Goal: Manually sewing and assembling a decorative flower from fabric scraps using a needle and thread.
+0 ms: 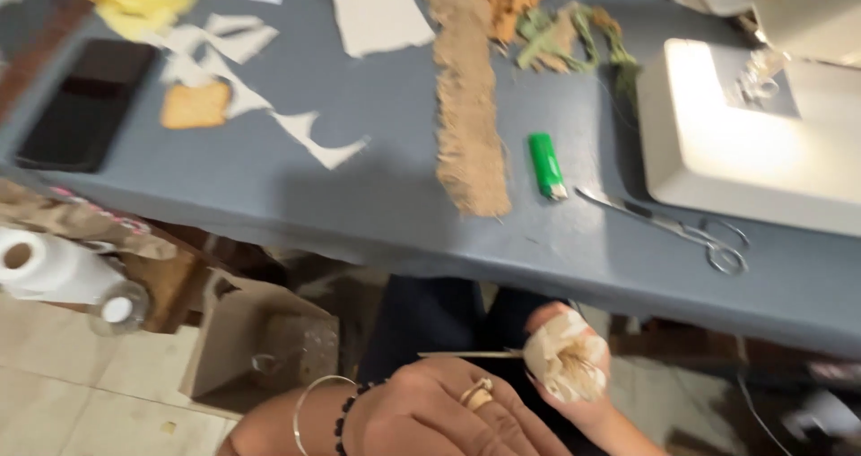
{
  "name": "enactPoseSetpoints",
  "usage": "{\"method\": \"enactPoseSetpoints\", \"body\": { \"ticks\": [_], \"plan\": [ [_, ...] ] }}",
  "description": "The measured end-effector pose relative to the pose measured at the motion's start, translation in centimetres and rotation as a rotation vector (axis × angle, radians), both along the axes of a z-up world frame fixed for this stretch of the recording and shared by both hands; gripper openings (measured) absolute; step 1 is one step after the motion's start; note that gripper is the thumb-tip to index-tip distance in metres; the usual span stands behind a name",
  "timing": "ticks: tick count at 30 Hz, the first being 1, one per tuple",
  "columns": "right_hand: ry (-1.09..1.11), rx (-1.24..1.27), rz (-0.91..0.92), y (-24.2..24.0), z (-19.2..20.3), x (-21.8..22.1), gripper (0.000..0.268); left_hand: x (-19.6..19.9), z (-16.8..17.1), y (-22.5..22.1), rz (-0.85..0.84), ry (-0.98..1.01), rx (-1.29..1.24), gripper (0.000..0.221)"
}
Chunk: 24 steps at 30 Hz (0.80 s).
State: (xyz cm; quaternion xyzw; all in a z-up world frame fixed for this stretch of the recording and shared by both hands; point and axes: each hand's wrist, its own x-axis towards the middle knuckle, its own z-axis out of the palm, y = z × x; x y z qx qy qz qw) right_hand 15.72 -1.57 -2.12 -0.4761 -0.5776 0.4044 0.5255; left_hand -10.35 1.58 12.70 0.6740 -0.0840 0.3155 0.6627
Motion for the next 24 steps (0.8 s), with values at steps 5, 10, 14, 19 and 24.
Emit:
{"method": "enactPoseSetpoints", "body": {
  "ticks": [5,10,14,19,24],
  "plan": [
    [0.048,0.133,-0.009,-0.1,-0.3,-0.2,0.036,3.0,-0.5,-1.3,0.161,-0.31,-0.02,0.036],
    [0.074,0.184,0.024,-0.2,1.0,0.2,0.034,3.7,-1.0,-1.4,0.04,-0.192,-0.047,0.038],
    [-0.023,0.646,0.053,1.6,-0.4,1.5,0.031,4.4,0.3,-2.4,0.175,-0.075,-0.053,0.037],
    [0.17,0.481,0.033,1.1,1.2,3.8,0.029,5.6,2.0,-3.4,0.408,0.054,-0.004,0.038],
    [0.006,0.534,-0.098,-0.3,4.3,4.4,0.028,6.4,3.0,-5.3,0.637,0.183,0.047,0.039]
  ]
}}
